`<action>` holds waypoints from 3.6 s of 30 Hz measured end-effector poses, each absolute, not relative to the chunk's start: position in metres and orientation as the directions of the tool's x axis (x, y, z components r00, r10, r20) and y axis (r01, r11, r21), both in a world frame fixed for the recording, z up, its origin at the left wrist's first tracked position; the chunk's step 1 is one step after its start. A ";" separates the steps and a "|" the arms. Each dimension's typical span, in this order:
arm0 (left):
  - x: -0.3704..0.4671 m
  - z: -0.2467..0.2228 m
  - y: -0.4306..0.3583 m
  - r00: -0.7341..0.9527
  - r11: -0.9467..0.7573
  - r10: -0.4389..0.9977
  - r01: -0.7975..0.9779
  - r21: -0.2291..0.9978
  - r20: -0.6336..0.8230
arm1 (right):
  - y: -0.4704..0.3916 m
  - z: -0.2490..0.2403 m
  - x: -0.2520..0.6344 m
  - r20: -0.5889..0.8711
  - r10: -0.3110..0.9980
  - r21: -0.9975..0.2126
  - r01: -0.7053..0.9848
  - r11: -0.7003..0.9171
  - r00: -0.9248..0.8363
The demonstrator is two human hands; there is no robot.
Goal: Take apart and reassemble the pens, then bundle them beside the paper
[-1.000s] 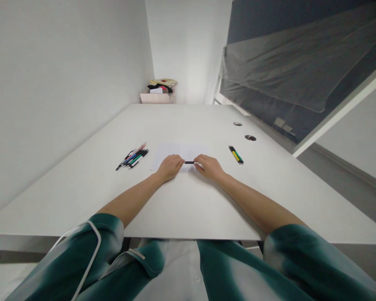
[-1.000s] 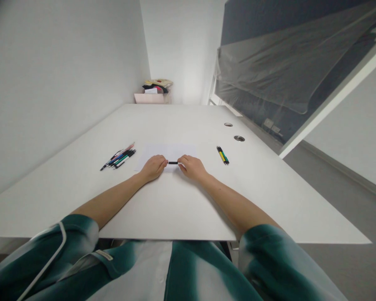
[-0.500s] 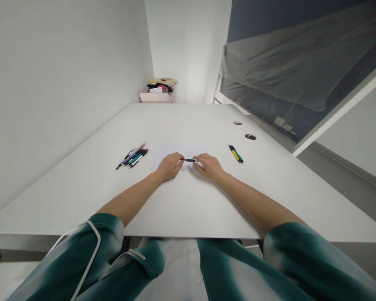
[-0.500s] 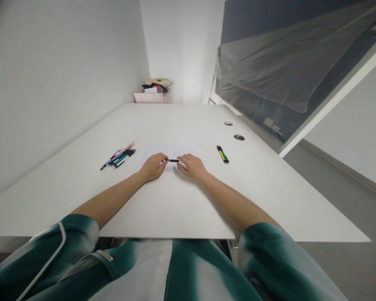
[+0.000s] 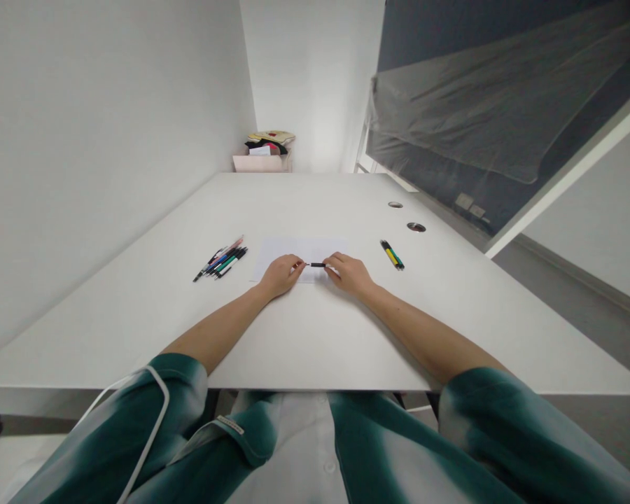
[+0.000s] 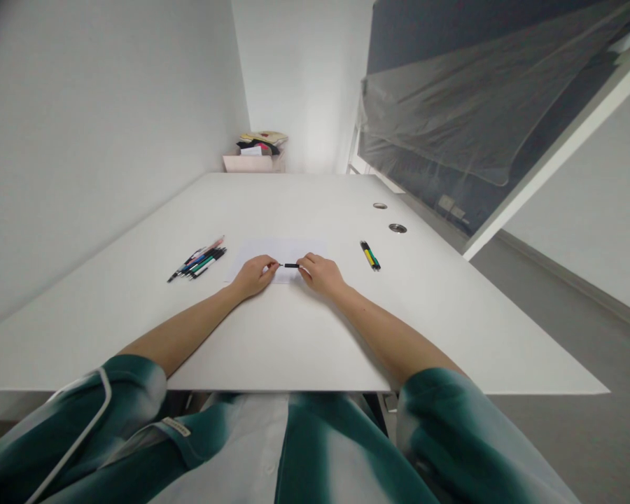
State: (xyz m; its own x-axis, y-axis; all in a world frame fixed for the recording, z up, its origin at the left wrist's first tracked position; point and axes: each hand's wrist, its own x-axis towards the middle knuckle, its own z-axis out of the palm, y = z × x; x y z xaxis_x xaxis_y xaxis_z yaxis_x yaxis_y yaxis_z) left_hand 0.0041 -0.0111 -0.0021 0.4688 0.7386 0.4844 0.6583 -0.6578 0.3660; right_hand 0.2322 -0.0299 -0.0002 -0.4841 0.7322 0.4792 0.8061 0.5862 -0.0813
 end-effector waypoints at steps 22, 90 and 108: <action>0.010 -0.003 -0.008 0.416 -0.594 0.804 0.542 0.594 0.425 | -0.032 0.002 0.229 0.397 0.795 -0.127 0.831 0.542 -0.458; 0.002 -0.003 0.001 0.337 -0.491 0.871 0.603 0.628 0.358 | -0.016 -0.005 0.237 0.419 0.768 -0.236 0.759 0.607 -0.484; -0.015 -0.009 0.009 0.345 -0.433 0.890 0.845 0.313 0.299 | -0.015 -0.005 0.245 0.320 0.849 -0.131 0.868 0.480 -0.421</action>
